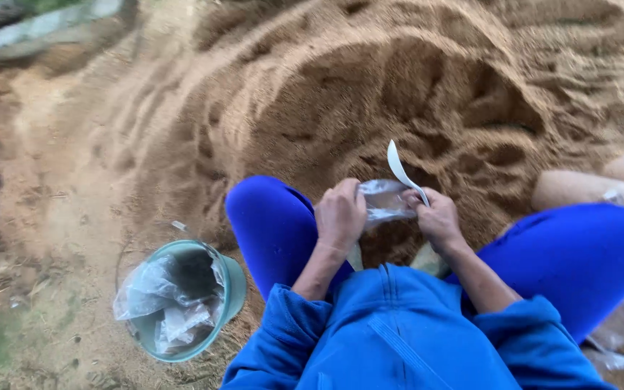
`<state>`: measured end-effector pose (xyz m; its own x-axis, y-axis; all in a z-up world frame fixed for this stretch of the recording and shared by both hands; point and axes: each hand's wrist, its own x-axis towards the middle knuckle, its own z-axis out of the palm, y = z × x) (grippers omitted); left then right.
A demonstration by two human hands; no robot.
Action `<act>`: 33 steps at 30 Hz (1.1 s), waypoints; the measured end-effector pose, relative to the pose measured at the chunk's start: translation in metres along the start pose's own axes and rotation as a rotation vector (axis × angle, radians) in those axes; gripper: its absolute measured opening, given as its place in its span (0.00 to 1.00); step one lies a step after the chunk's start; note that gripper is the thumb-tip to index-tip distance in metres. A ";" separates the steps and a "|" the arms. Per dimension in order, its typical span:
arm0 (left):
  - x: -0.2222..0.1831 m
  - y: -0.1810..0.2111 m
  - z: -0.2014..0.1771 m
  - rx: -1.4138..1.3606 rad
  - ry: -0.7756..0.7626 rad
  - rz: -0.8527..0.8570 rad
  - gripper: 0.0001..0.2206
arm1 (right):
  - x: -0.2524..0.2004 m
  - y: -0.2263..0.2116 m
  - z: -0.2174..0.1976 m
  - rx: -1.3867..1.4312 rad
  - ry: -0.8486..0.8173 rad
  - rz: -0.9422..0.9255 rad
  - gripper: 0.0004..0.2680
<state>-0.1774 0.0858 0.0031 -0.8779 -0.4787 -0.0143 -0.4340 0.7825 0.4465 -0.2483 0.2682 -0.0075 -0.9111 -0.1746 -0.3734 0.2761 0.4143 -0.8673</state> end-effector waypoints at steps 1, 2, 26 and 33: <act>0.001 0.004 -0.004 -0.123 0.007 0.039 0.15 | 0.003 0.001 0.001 0.055 -0.005 -0.019 0.04; 0.001 0.007 -0.009 -0.246 0.014 0.075 0.21 | 0.005 0.003 0.002 0.109 -0.010 -0.038 0.04; -0.015 0.031 -0.008 -0.241 -0.054 0.110 0.20 | 0.015 0.009 0.002 -0.151 -0.056 -0.074 0.04; -0.019 0.028 -0.017 -0.067 -0.148 0.022 0.24 | 0.017 -0.006 0.002 -0.187 -0.008 -0.121 0.04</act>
<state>-0.1691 0.1103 0.0308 -0.9093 -0.3943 -0.1330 -0.4043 0.7616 0.5064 -0.2651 0.2611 -0.0096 -0.9315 -0.2400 -0.2734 0.1023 0.5483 -0.8300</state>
